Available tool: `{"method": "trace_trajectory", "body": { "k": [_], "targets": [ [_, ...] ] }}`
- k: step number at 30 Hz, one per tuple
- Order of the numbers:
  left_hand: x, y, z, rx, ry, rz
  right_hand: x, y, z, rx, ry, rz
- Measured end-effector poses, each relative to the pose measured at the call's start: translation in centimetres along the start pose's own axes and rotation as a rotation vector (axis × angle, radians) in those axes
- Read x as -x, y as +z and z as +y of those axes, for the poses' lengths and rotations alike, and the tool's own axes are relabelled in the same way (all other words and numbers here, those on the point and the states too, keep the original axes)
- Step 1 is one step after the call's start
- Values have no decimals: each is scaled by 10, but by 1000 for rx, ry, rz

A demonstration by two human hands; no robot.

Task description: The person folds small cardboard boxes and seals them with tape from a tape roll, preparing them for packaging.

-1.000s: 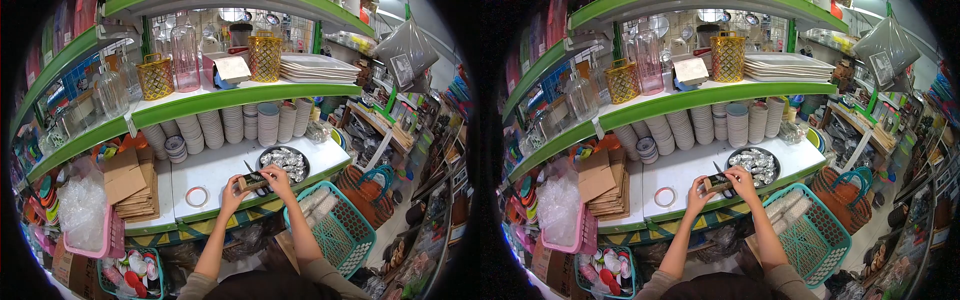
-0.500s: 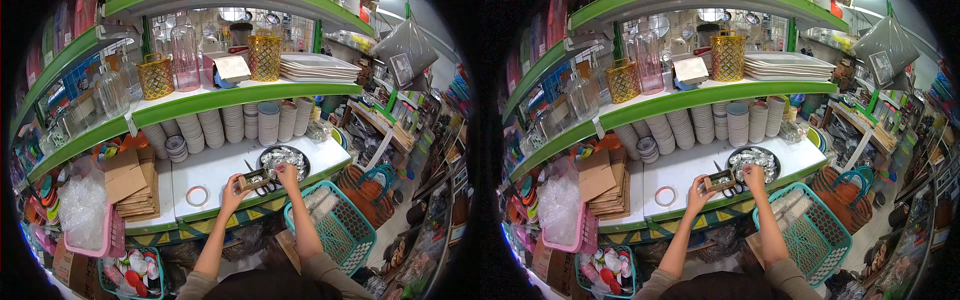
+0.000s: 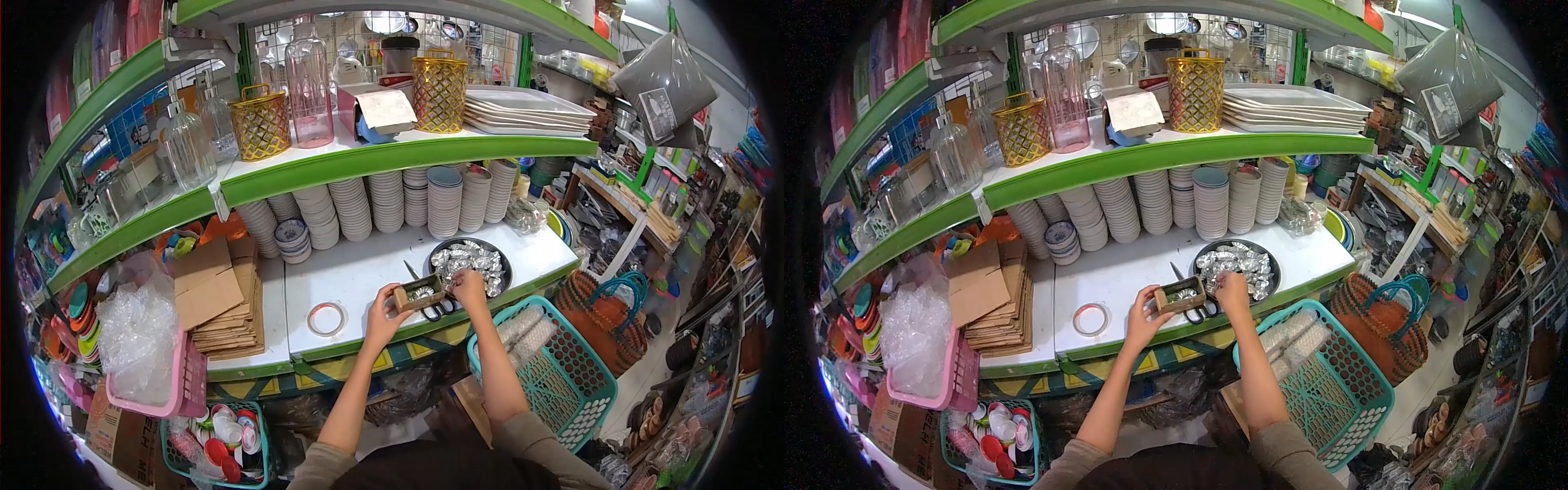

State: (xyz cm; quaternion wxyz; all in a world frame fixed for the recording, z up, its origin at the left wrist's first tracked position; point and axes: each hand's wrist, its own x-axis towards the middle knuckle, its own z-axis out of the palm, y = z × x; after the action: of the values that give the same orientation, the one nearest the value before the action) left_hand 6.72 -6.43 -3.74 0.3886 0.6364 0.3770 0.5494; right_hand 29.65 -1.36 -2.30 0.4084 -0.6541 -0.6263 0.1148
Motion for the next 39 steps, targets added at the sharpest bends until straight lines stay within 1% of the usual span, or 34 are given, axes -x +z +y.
{"method": "trace_trajectory", "body": {
  "k": [5,10,12,13,15,16,18,19,21,22,25,26,29,34,36,39],
  "targets": [
    [0,0,-2,34,14,2,0,2,2,-33,16,71],
    [1,2,1,20,26,13,5,-7,-9,-78,25,121],
    [1,1,3,12,24,13,6,-11,-15,-52,14,193],
    [1,1,4,5,25,12,6,-13,-19,-53,13,194],
    [1,1,5,-1,27,11,6,-18,-26,-150,-8,241],
    [1,1,5,-4,28,12,5,-20,-31,-151,-9,242],
    [1,2,5,-7,30,12,4,-23,-41,-455,-73,267],
    [1,2,6,0,24,15,5,-27,-51,-454,-73,267],
    [2,2,6,6,19,18,9,-33,-66,-671,-53,157],
    [2,1,5,2,24,18,9,-30,-68,-671,-54,157],
    [1,2,3,1,29,19,17,-32,-85,-553,-211,72],
    [1,2,2,3,27,21,19,-30,-89,-553,-212,72],
    [0,2,-1,35,29,17,24,-23,-92,-379,-361,86],
    [1,1,1,78,6,7,31,-15,-94,-337,-360,53],
    [1,1,-1,83,12,5,32,-15,-93,-348,-357,20],
    [0,2,-3,58,29,16,30,-17,-89,-387,-336,37]
  ]
}}
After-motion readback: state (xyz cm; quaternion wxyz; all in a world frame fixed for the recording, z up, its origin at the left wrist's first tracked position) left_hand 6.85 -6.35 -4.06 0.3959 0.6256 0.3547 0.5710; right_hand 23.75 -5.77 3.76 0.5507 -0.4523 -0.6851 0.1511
